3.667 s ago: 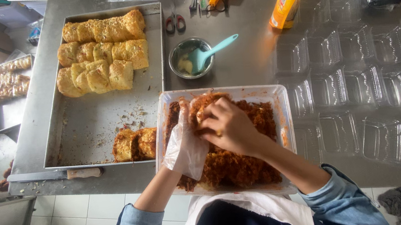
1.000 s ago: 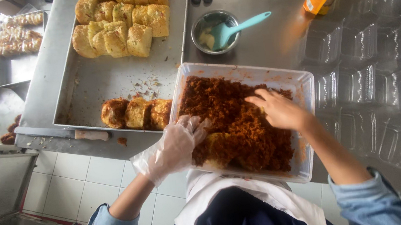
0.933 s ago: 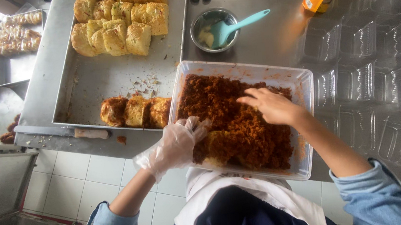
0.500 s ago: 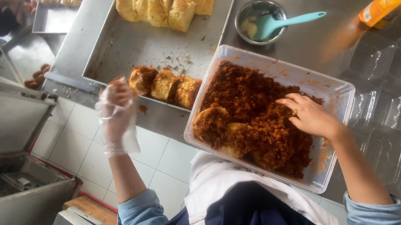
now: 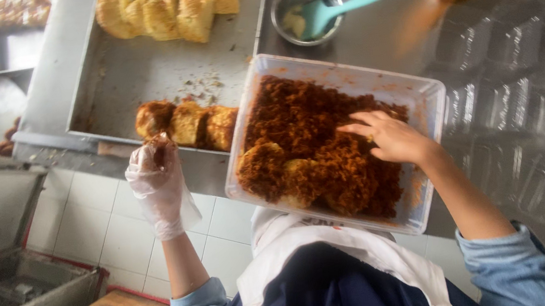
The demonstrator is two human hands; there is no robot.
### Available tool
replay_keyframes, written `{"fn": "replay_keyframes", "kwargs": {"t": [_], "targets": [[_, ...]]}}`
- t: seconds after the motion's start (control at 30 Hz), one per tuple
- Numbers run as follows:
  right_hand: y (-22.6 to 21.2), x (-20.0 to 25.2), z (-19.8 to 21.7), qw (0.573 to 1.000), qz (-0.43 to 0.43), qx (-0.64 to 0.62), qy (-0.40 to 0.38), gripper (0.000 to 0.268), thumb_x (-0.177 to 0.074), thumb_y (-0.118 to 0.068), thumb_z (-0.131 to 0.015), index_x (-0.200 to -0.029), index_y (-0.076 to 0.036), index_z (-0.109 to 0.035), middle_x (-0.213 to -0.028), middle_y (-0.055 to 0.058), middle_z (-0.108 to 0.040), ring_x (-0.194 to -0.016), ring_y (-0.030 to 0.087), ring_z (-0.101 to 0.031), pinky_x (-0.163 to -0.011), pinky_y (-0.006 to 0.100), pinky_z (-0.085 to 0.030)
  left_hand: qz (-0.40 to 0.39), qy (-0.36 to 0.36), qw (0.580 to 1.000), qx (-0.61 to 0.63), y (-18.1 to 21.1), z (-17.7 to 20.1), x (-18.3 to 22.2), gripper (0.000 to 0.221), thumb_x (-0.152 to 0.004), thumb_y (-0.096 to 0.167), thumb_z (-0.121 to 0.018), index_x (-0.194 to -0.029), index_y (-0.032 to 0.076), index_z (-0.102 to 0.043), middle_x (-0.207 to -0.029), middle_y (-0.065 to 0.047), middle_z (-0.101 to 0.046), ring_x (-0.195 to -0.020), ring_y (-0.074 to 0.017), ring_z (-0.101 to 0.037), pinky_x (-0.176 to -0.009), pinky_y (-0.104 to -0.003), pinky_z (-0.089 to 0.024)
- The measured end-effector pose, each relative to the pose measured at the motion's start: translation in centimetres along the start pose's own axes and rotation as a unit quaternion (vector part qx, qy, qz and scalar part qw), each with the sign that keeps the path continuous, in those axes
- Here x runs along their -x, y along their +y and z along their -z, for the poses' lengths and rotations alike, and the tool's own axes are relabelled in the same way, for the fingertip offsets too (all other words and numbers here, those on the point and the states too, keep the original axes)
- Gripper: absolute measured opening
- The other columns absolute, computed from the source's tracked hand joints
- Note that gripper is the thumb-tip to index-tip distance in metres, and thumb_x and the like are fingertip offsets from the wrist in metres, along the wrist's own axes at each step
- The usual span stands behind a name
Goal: The person coats pieces of pastry with a shredded topping by hand in a large container.
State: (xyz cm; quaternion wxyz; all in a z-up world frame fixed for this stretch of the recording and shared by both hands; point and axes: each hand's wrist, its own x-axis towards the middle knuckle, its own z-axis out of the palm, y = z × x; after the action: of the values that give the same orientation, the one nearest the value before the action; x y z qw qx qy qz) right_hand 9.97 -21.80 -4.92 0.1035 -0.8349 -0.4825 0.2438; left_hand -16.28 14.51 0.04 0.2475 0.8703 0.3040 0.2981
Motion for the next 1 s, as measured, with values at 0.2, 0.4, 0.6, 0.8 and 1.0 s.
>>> {"fn": "replay_keyframes", "kwargs": {"t": [0.2,0.4,0.6,0.8,1.0], "targets": [[-0.5,-1.7,-0.9,0.988,-0.042,0.112,-0.096,0.073,-0.074,0.000,-0.071,-0.138,-0.030,-0.056,-0.139,0.008,-0.048,-0.125,0.032,-0.048,-0.103,0.050,-0.046,-0.310,-0.183,0.933,-0.010,13.0,-1.7,-2.4,0.046,-0.086,0.032,-0.078,-0.123,0.005,-0.071,-0.106,-0.016,-0.071,-0.088,-0.0300,-0.070,-0.076,-0.040,-0.058],[0.3,1.6,1.4,0.992,-0.122,0.007,-0.007,0.045,-0.084,-0.005,-0.070,-0.127,-0.014,-0.063,-0.113,0.015,-0.061,-0.098,0.030,-0.066,-0.086,0.043,-0.057,-0.377,-0.366,0.851,0.005,17.7,-5.1,-1.6,0.048,-0.086,0.034,-0.076,-0.125,0.006,-0.068,-0.107,-0.014,-0.071,-0.094,-0.0286,-0.067,-0.079,-0.041,-0.056],[-4.9,6.7,2.6,0.991,-0.067,-0.106,-0.034,0.044,-0.083,-0.001,-0.067,-0.126,-0.005,-0.057,-0.108,0.013,-0.060,-0.087,0.029,-0.066,-0.074,0.039,-0.058,-0.375,-0.581,0.717,-0.090,21.4,-9.2,-0.7,0.031,-0.090,0.034,-0.072,-0.103,0.007,-0.071,-0.092,-0.007,-0.067,-0.077,-0.0207,-0.067,-0.063,-0.031,-0.057],[-3.4,9.8,-0.5,0.991,-0.132,0.003,0.036,0.029,-0.087,-0.007,-0.070,-0.115,-0.002,-0.062,-0.106,0.014,-0.061,-0.099,0.032,-0.065,-0.085,0.042,-0.054,-0.547,-0.508,0.664,-0.041,21.9,-13.0,2.8,0.036,-0.079,0.041,-0.078,-0.092,0.008,-0.072,-0.078,-0.008,-0.068,-0.073,-0.0224,-0.066,-0.055,-0.034,-0.056],[-4.9,12.2,0.6,0.979,-0.164,-0.078,0.088,0.047,-0.085,-0.014,-0.070,-0.129,-0.002,-0.058,-0.114,0.014,-0.062,-0.104,0.032,-0.065,-0.090,0.042,-0.054,-0.654,-0.486,0.579,0.021,20.0,-17.8,3.7,0.017,-0.075,0.020,-0.075,-0.091,0.013,-0.078,-0.081,-0.005,-0.069,-0.077,-0.0219,-0.068,-0.069,-0.032,-0.060]]}}
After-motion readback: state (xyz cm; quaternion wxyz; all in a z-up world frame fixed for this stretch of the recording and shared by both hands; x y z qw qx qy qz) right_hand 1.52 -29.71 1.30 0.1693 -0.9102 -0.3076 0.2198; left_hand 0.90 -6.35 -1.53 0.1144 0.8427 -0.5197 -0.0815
